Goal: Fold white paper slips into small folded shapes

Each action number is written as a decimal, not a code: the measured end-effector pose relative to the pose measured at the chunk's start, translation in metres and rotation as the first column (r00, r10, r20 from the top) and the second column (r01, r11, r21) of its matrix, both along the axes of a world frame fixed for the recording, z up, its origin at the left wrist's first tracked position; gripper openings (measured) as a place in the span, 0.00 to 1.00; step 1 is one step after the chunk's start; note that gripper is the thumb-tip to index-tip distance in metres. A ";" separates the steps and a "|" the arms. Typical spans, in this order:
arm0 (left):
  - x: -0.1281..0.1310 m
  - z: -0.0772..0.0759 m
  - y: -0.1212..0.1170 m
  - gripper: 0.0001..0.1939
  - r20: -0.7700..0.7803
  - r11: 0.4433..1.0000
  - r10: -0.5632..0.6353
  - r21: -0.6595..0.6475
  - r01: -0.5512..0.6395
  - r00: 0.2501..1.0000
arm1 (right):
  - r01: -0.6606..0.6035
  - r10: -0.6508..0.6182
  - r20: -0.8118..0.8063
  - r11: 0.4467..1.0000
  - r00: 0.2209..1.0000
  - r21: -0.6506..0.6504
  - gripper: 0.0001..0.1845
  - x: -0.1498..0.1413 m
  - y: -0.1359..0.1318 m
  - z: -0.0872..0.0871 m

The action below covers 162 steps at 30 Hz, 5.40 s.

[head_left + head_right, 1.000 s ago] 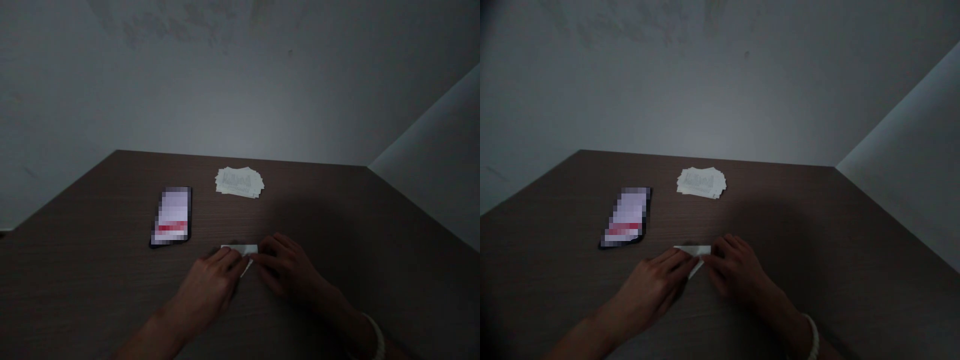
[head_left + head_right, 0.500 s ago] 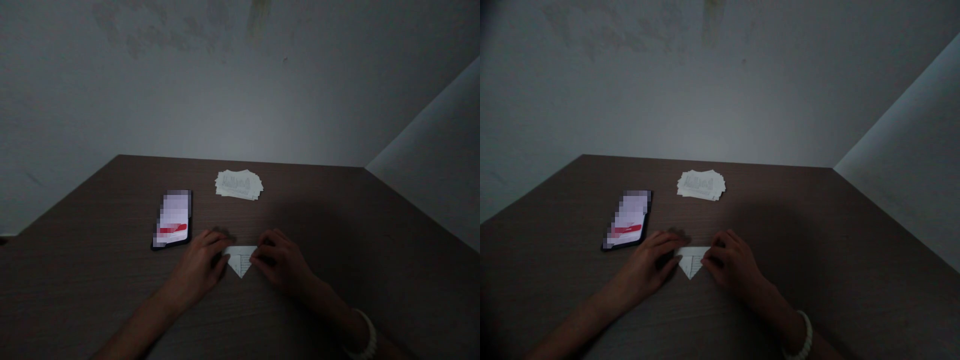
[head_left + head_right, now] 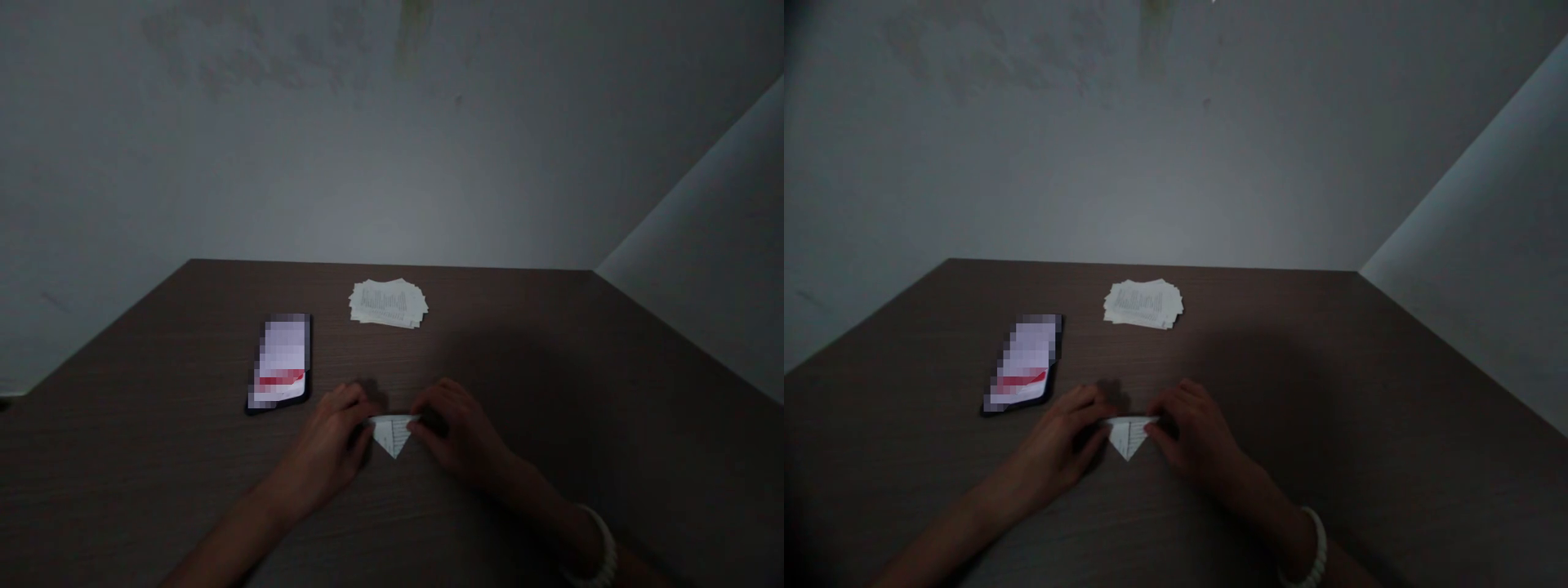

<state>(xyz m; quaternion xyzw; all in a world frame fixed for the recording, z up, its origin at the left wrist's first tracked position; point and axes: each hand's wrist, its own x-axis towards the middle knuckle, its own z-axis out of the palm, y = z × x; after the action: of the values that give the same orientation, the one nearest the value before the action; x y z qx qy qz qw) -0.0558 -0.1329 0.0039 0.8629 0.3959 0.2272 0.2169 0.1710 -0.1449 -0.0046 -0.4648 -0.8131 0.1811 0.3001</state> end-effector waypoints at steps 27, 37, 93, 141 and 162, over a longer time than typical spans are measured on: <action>-0.008 0.018 0.005 0.12 -0.271 0.965 -0.183 0.133 0.226 0.945 | -0.162 0.103 0.271 0.965 0.957 0.207 0.09 0.003 0.002 0.002; -0.003 0.035 -0.008 0.09 -0.319 0.976 -0.119 0.134 0.169 0.940 | -0.185 0.125 0.306 0.967 0.944 0.177 0.10 0.004 -0.002 0.013; -0.007 0.015 0.001 0.06 -0.144 0.997 -0.074 0.009 0.076 0.987 | -0.063 0.063 0.023 0.998 0.998 0.006 0.07 0.001 -0.004 0.005; 0.006 0.001 0.002 0.07 0.098 0.997 0.075 -0.042 -0.071 0.992 | -0.285 0.220 0.443 0.955 0.869 0.084 0.17 -0.004 -0.011 0.016; 0.006 0.006 -0.004 0.11 -0.082 0.984 -0.032 0.172 0.046 0.996 | -0.274 0.200 0.443 0.956 0.874 0.108 0.21 -0.007 -0.011 0.012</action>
<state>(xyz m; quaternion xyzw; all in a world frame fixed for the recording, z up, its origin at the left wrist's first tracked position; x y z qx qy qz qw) -0.0500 -0.1364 0.0099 0.8944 0.3659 0.2224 0.1295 0.1641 -0.1561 0.0070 -0.3629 -0.9221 0.0416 0.1278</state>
